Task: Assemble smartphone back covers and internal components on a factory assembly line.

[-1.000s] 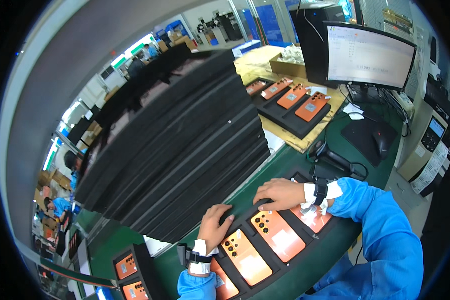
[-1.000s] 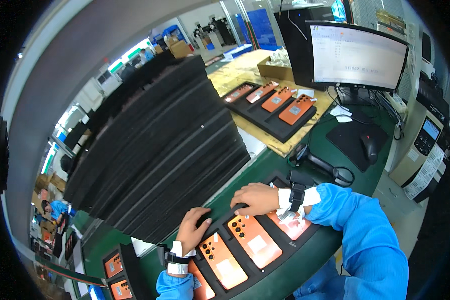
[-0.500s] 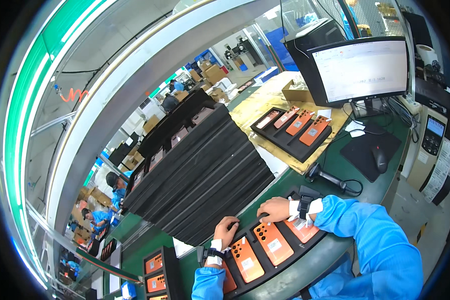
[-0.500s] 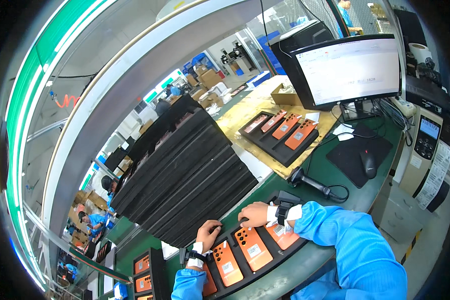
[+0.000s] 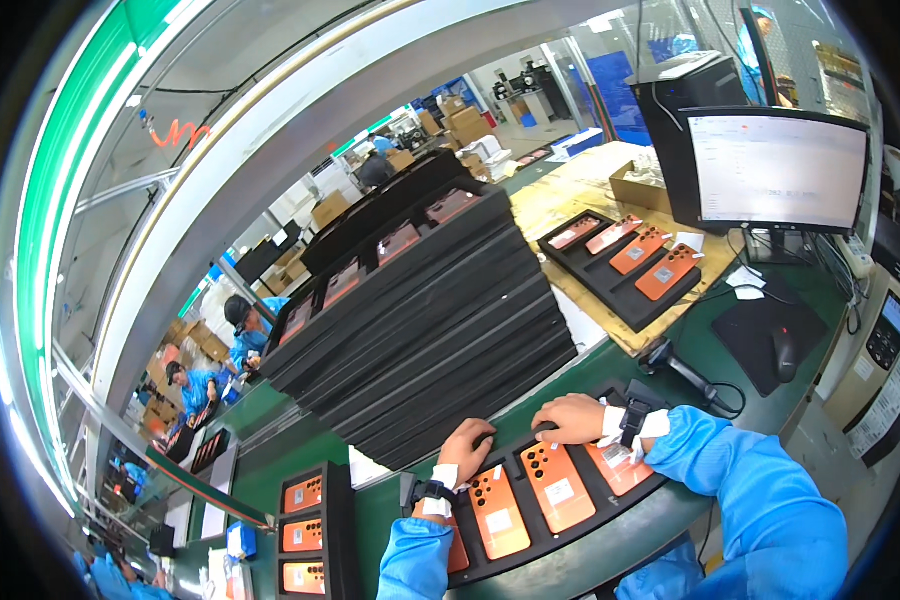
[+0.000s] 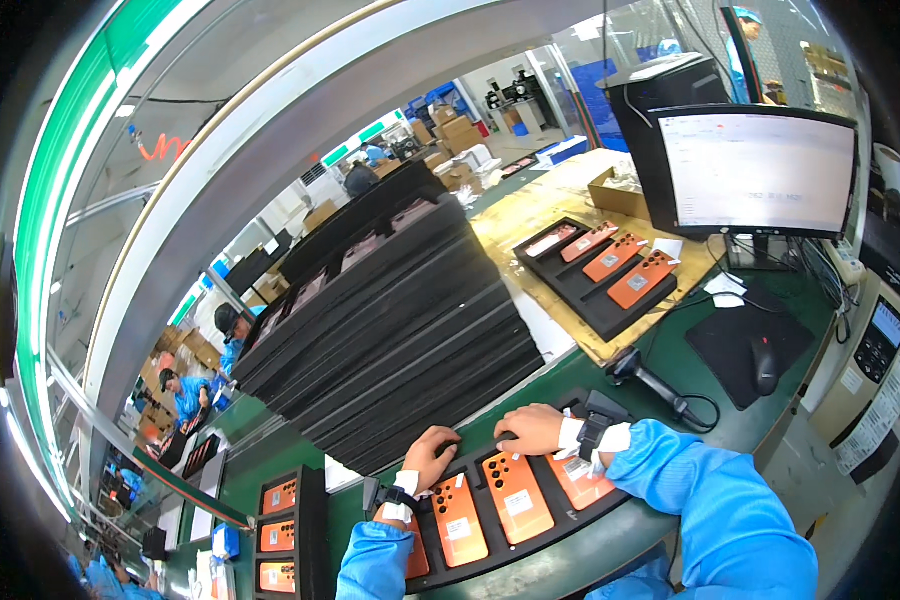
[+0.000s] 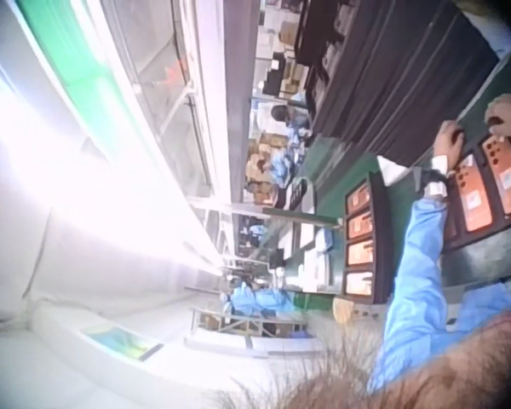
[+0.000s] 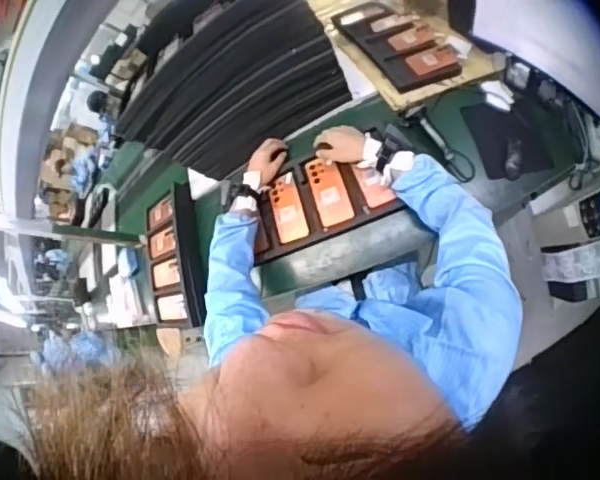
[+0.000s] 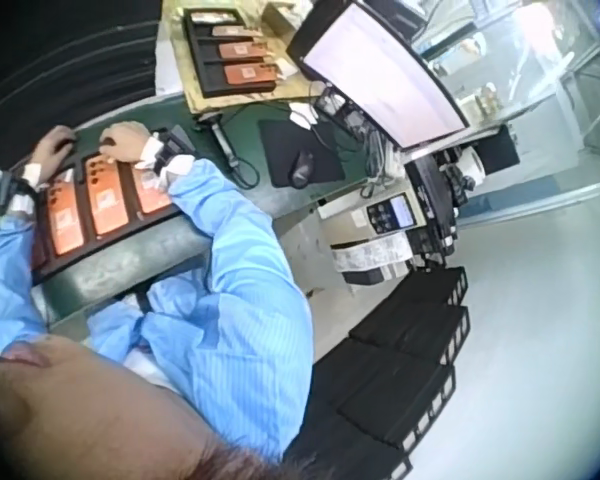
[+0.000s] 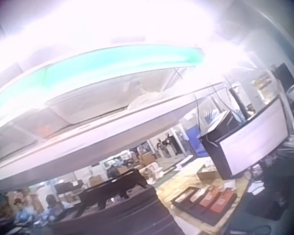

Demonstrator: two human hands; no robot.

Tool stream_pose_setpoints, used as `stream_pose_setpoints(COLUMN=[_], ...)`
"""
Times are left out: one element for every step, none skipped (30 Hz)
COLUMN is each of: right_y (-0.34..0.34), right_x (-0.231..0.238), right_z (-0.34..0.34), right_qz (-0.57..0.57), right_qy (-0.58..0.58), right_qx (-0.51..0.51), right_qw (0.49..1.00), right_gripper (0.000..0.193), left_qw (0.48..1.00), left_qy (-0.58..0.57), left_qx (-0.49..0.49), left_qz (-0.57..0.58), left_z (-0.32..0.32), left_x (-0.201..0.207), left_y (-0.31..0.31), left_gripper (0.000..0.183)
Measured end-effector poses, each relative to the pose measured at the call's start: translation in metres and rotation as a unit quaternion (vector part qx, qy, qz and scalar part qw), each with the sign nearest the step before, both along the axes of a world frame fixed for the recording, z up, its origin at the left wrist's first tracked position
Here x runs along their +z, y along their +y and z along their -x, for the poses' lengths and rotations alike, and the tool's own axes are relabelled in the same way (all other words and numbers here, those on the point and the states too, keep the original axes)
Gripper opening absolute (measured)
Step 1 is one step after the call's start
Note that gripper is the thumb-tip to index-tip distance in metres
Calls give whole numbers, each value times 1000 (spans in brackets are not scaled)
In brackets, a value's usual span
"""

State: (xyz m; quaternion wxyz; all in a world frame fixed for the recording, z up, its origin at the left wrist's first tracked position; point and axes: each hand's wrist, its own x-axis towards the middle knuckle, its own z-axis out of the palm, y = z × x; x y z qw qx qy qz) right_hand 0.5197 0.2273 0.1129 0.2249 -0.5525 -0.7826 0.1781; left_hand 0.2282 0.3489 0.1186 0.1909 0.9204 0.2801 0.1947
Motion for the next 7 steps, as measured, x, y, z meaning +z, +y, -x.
stream_pose_setpoints(right_y=[-2,-1,1,1,1,1,3], right_x=[-1,-4,-5,-1,2,6,10], right_z=[-2,-3,-4,-2,1,4,6], right_qz=[3,-2,-7,16,18,34,48], right_qy=[3,14,25,42,34,58,80], right_qx=[-2,-7,-13,-24,-20,-43,-67], right_qw=[1000,1000,1000,999,999,997,993], right_gripper=[43,44,44,46,46,46,46], left_qw=[1000,1000,1000,1000,1000,999,999], left_qy=[-1,-6,-11,-5,1,-8,19], left_qx=[-2,-10,-7,-12,-16,-27,-32], left_qz=[3,-1,1,-4,-9,-22,-35], left_z=[-1,-2,-3,-2,-1,-1,-2], left_x=[0,0,0,0,0,1,3], left_y=[-3,-3,-3,-2,-2,-1,2], left_gripper=[23,22,22,22,21,21,22])
